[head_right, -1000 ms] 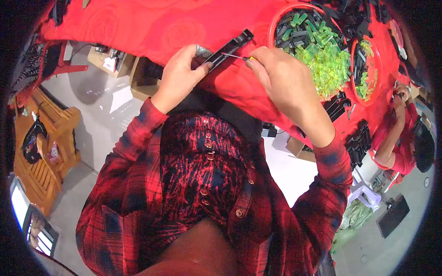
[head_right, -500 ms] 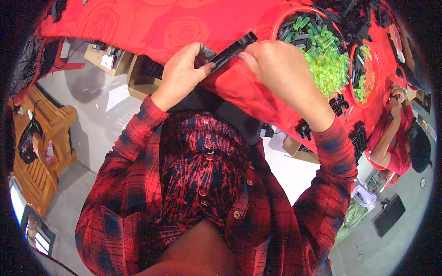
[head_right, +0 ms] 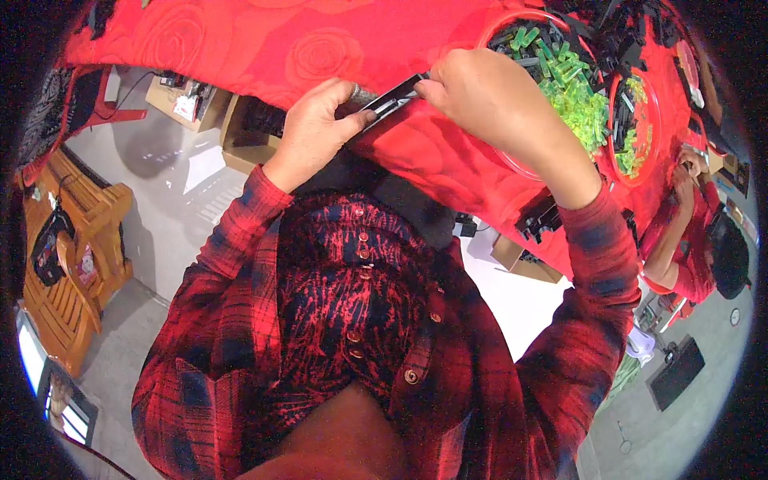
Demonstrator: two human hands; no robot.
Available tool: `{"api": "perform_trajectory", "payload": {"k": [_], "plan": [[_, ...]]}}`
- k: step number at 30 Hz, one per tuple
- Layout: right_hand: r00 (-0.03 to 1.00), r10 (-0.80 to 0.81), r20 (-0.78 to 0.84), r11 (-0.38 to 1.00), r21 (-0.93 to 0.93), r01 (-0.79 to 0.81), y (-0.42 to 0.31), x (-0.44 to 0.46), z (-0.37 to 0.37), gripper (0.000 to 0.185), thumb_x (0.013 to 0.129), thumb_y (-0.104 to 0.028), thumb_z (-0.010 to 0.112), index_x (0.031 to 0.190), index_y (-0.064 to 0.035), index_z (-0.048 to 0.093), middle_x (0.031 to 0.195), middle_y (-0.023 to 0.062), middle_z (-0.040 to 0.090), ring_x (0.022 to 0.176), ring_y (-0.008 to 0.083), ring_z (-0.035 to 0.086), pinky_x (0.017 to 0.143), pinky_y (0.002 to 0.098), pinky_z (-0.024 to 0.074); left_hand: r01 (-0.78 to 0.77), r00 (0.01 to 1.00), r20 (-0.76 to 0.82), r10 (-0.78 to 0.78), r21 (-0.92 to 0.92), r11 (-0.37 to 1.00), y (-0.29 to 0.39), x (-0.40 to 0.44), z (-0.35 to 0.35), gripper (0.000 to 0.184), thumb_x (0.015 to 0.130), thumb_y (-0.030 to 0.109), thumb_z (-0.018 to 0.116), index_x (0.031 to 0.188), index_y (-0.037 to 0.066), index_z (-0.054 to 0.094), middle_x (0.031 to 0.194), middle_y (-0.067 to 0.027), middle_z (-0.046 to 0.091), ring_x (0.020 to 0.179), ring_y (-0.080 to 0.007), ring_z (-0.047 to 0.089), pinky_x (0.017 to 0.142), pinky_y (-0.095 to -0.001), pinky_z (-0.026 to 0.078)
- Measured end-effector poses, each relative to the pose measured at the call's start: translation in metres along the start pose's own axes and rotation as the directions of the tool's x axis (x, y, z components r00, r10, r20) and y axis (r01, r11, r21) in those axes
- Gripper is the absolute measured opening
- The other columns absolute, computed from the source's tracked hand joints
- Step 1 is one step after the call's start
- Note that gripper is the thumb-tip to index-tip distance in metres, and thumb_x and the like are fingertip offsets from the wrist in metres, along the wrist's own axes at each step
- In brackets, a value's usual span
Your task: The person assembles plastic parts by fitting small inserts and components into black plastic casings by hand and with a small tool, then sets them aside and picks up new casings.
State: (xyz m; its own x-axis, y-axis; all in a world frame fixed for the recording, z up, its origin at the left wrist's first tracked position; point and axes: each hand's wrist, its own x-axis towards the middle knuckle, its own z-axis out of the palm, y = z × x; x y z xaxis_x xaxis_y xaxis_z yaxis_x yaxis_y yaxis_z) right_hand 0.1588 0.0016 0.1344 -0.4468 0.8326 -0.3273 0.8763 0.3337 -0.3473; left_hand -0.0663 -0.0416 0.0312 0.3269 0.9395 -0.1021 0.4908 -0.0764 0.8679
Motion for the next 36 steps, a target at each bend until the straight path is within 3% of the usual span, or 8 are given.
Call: {"api": "perform_trajectory", "payload": {"k": [2,7,13,16,27,29,31,36], "plan": [[1.000,-0.016,0.024,1.000,0.002,0.016,0.003,0.004,-0.002,0.034,0.089,-0.031,0.063,0.078,0.0008,0.067,0.073,0.0234,0.063,0.071,0.0415,0.064,0.065,0.0486,0.0510,-0.022,1.000,0.003,0.022,0.039,0.999,0.002,0.000,-0.001,0.021,0.079,0.022,0.071,0.091,0.006,0.067,0.085,-0.0100,0.063,0.084,-0.0298,0.064,0.072,-0.0408,0.049],[0.965,0.125,0.231,0.959,0.222,-0.178,0.004,0.015,-0.010,0.024,0.088,-0.023,0.067,0.088,0.0008,0.068,0.067,0.0136,0.061,0.060,0.0250,0.060,0.059,0.0380,0.0452,-0.009,0.998,0.062,0.004,0.077,0.997,0.005,0.005,-0.009,0.028,0.081,0.026,0.071,0.095,0.003,0.066,0.086,-0.0133,0.063,0.083,-0.0304,0.064,0.072,-0.0394,0.049],[0.994,-0.059,0.089,0.982,0.187,0.042,0.018,0.018,-0.002,0.029,0.082,-0.030,0.069,0.080,-0.0008,0.068,0.067,0.0162,0.064,0.063,0.0326,0.065,0.060,0.0429,0.0490,0.003,0.996,0.093,-0.011,0.086,0.996,0.004,0.007,-0.010,0.030,0.081,0.027,0.070,0.096,0.002,0.065,0.086,-0.0139,0.063,0.083,-0.0312,0.064,0.072,-0.0407,0.048],[0.985,0.053,0.162,0.988,0.133,-0.075,0.007,0.020,-0.011,0.030,0.081,-0.030,0.068,0.079,-0.0001,0.070,0.066,0.0176,0.064,0.062,0.0343,0.064,0.060,0.0436,0.0490,0.007,0.996,0.093,-0.015,0.083,0.997,0.004,0.007,-0.011,0.029,0.081,0.027,0.070,0.096,0.002,0.065,0.086,-0.0137,0.063,0.083,-0.0310,0.064,0.071,-0.0407,0.048],[0.976,0.016,0.217,0.990,0.135,-0.046,0.009,0.027,-0.010,0.032,0.083,-0.030,0.067,0.077,0.0007,0.069,0.061,0.0212,0.059,0.058,0.0362,0.061,0.057,0.0445,0.0468,-0.005,0.995,0.096,-0.004,0.092,0.996,0.001,0.007,-0.009,0.035,0.082,0.029,0.071,0.098,0.000,0.064,0.083,-0.0143,0.060,0.078,-0.0288,0.062,0.069,-0.0377,0.047],[0.974,-0.018,0.224,0.991,0.133,-0.012,0.010,0.028,-0.010,0.032,0.083,-0.030,0.067,0.076,0.0010,0.069,0.060,0.0215,0.058,0.057,0.0365,0.060,0.056,0.0449,0.0459,-0.010,0.997,0.074,0.003,0.095,0.995,0.002,0.007,-0.008,0.026,0.080,0.027,0.069,0.089,0.004,0.063,0.083,-0.0117,0.062,0.082,-0.0336,0.064,0.069,-0.0448,0.048],[0.968,-0.033,0.247,0.988,0.153,-0.006,0.010,0.030,-0.010,0.031,0.086,-0.022,0.066,0.075,0.0058,0.062,0.052,0.0119,0.039,0.048,0.0162,0.038,0.049,0.0363,0.0341,-0.013,0.997,0.075,0.006,0.093,0.996,0.002,0.007,-0.008,0.025,0.080,0.027,0.069,0.089,0.004,0.063,0.083,-0.0116,0.062,0.082,-0.0335,0.064,0.069,-0.0445,0.048],[0.962,-0.067,0.263,0.993,0.116,0.037,0.005,0.036,-0.015,0.029,0.085,-0.022,0.067,0.075,0.0050,0.062,0.052,0.0123,0.038,0.047,0.0191,0.038,0.048,0.0371,0.0338,-0.014,0.996,0.084,0.006,0.085,0.996,0.004,0.007,-0.010,0.024,0.080,0.026,0.069,0.088,0.004,0.063,0.082,-0.0116,0.062,0.082,-0.0333,0.063,0.069,-0.0439,0.047]]}}
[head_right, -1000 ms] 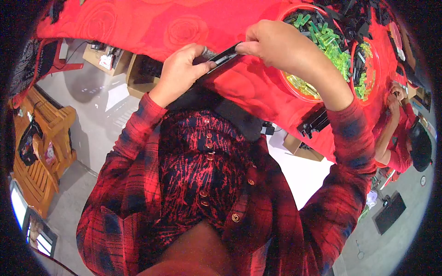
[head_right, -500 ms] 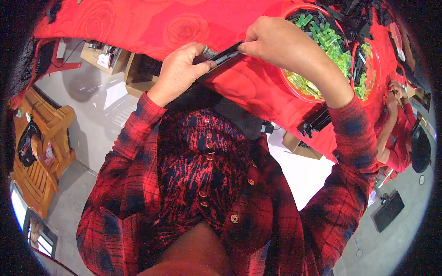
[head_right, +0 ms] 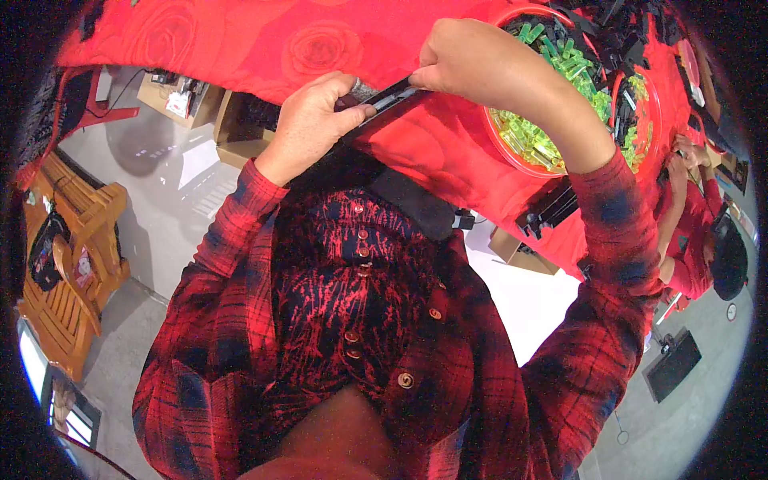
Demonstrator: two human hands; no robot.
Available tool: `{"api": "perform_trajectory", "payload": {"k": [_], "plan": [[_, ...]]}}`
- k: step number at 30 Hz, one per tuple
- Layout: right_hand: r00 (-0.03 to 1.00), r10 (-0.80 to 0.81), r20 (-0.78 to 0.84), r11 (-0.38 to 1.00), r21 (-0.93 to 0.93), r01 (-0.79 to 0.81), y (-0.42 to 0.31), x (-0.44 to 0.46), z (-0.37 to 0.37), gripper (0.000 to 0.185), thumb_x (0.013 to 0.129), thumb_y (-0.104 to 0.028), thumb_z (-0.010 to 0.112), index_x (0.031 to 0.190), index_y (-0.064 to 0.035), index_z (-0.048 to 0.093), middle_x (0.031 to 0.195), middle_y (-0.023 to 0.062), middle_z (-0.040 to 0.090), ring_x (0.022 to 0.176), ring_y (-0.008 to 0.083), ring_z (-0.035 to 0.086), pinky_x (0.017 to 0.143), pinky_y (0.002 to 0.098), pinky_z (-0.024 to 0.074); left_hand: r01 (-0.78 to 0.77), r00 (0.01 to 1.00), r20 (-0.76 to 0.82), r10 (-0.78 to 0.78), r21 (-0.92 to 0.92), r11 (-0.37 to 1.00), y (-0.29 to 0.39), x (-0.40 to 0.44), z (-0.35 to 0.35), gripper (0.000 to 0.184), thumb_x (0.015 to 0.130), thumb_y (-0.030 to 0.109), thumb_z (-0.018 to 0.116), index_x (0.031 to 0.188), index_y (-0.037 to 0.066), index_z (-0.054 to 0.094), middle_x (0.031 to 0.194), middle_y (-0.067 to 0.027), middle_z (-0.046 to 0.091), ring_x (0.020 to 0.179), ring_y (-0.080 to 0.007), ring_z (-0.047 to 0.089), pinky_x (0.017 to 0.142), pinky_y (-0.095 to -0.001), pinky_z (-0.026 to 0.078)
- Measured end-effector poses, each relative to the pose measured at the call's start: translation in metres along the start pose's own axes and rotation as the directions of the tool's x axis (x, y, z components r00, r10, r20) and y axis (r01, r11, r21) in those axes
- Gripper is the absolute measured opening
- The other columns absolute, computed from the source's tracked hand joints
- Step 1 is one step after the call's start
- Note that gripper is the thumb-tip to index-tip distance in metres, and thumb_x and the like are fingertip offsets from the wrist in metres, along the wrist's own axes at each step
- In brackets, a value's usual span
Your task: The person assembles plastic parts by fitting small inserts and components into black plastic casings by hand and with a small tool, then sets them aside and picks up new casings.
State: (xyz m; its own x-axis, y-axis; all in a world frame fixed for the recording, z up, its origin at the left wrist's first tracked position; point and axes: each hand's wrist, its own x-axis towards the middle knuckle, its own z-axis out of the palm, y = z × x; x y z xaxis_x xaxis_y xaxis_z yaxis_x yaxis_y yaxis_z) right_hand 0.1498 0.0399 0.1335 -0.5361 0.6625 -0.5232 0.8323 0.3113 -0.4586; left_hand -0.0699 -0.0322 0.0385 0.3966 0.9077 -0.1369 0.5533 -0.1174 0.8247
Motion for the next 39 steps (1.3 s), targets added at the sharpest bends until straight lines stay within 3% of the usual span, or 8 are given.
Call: {"api": "perform_trajectory", "payload": {"k": [11,16,23,25,26,29,31,39], "plan": [[0.999,0.044,0.028,0.998,-0.052,-0.042,-0.005,0.001,0.002,0.023,0.083,-0.022,0.069,0.083,0.0014,0.070,0.056,0.0160,0.050,0.048,0.0226,0.048,0.051,0.0371,0.0393,-0.024,0.999,-0.022,0.024,0.018,1.000,-0.004,-0.001,0.003,0.029,0.080,0.026,0.072,0.092,0.001,0.063,0.079,-0.0137,0.058,0.073,-0.0292,0.061,0.066,-0.0379,0.046],[0.998,0.017,-0.060,1.000,-0.019,-0.018,-0.005,-0.003,0.008,0.024,0.083,-0.021,0.069,0.081,0.0028,0.069,0.057,0.0177,0.051,0.050,0.0262,0.053,0.052,0.0389,0.0413,-0.024,0.999,-0.033,0.025,0.031,0.999,0.000,0.000,0.002,0.030,0.081,0.027,0.071,0.091,0.001,0.063,0.079,-0.0146,0.058,0.074,-0.0306,0.060,0.066,-0.0388,0.045],[0.997,0.066,-0.041,0.998,-0.012,-0.066,-0.010,-0.005,0.005,0.026,0.083,-0.021,0.069,0.080,0.0042,0.068,0.056,0.0187,0.050,0.048,0.0268,0.049,0.051,0.0392,0.0396,-0.007,1.000,-0.013,0.007,0.004,1.000,0.002,-0.001,0.000,0.030,0.081,0.028,0.071,0.092,0.001,0.063,0.080,-0.0156,0.059,0.075,-0.0328,0.061,0.067,-0.0401,0.046],[0.997,0.054,-0.060,0.998,-0.013,-0.055,-0.009,-0.006,0.005,0.029,0.081,-0.026,0.067,0.074,0.0022,0.069,0.062,0.0236,0.059,0.059,0.0396,0.061,0.057,0.0481,0.0465,0.000,1.000,-0.016,0.001,0.019,1.000,0.004,-0.001,0.000,0.025,0.080,0.026,0.070,0.091,0.003,0.065,0.081,-0.0135,0.061,0.079,-0.0322,0.062,0.068,-0.0414,0.047],[0.997,0.054,-0.060,0.998,-0.013,-0.055,-0.009,-0.006,0.004,0.029,0.081,-0.026,0.067,0.074,0.0022,0.069,0.062,0.0236,0.059,0.059,0.0396,0.061,0.057,0.0481,0.0465,0.006,1.000,-0.020,-0.006,0.032,0.999,0.004,-0.001,0.000,0.021,0.079,0.024,0.069,0.090,0.006,0.067,0.082,-0.0114,0.063,0.083,-0.0316,0.064,0.070,-0.0428,0.048],[0.996,0.075,-0.044,0.997,-0.008,-0.076,-0.008,-0.005,0.004,0.030,0.081,-0.027,0.067,0.074,0.0021,0.069,0.061,0.0235,0.059,0.059,0.0395,0.061,0.057,0.0479,0.0461,-0.010,0.999,-0.036,0.011,0.035,0.999,0.002,-0.001,0.002,0.022,0.079,0.024,0.069,0.088,0.005,0.066,0.082,-0.0114,0.063,0.083,-0.0319,0.064,0.070,-0.0429,0.048],[0.998,0.048,-0.036,0.999,-0.009,-0.048,-0.004,-0.004,0.007,0.028,0.083,-0.021,0.069,0.076,0.0057,0.065,0.054,0.0166,0.046,0.047,0.0217,0.044,0.049,0.0375,0.0373,-0.010,0.999,-0.037,0.011,0.038,0.999,0.002,-0.001,0.002,0.022,0.079,0.025,0.069,0.088,0.005,0.065,0.082,-0.0115,0.063,0.083,-0.0321,0.063,0.070,-0.0433,0.048],[0.995,0.084,-0.049,0.994,0.067,-0.081,-0.004,-0.006,0.007,0.029,0.084,-0.021,0.069,0.076,0.0063,0.064,0.054,0.0149,0.043,0.047,0.0182,0.040,0.049,0.0367,0.0352,-0.026,0.999,-0.030,0.028,0.062,0.998,0.002,-0.002,0.003,0.024,0.079,0.026,0.069,0.086,0.004,0.063,0.082,-0.0119,0.062,0.084,-0.0326,0.063,0.070,-0.0448,0.048]]}}
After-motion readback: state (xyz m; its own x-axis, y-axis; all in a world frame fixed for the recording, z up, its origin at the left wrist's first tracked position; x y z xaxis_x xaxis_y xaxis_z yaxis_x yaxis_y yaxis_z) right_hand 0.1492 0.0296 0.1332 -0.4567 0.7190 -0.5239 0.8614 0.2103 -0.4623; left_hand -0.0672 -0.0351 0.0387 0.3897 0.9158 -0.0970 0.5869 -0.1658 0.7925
